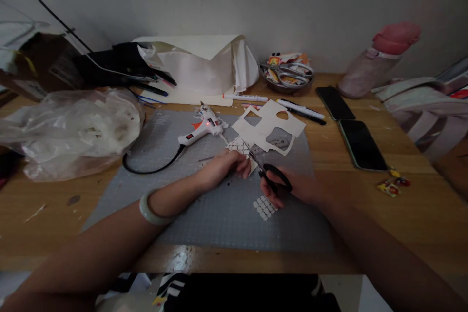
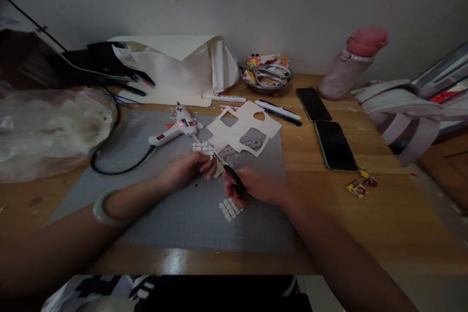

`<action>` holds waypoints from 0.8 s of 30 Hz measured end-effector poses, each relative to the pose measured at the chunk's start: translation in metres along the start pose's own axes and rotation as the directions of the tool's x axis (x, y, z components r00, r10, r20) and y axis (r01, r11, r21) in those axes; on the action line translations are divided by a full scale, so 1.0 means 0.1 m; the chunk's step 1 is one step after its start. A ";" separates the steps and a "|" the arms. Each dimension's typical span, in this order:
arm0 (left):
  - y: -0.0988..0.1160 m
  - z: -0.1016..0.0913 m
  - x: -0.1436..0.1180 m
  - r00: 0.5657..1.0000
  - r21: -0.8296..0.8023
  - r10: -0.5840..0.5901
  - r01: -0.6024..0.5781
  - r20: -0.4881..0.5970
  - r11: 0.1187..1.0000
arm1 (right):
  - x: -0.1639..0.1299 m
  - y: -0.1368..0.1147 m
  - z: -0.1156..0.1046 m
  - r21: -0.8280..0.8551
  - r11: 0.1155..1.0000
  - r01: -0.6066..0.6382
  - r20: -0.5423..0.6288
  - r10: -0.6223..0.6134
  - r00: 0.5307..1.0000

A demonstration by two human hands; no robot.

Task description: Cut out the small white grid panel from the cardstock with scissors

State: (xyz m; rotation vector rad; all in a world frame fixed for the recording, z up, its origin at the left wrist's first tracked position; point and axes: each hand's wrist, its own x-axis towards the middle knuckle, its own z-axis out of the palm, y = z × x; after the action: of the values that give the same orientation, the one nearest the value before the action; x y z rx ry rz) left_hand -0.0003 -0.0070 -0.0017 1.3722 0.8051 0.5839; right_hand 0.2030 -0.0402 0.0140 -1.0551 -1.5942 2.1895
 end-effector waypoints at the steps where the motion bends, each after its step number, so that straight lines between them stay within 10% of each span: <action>1: 0.00 0.00 0.00 1.000 0.007 0.002 -0.002 0.007 1.000 | 0.00 0.00 0.00 0.000 1.000 0.001 0.000 -0.001 1.000; 24: 0.02 0.06 0.00 0.993 -0.262 -0.017 -0.014 -0.114 0.965 | 0.01 0.02 0.00 0.048 0.999 0.025 -0.021 -0.024 0.999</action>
State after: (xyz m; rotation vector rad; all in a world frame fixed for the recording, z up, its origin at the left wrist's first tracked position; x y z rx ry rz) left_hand 0.0044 -0.0100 0.0006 1.1024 0.7906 0.7467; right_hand 0.2027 -0.0408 0.0123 -1.0351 -1.5298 2.1824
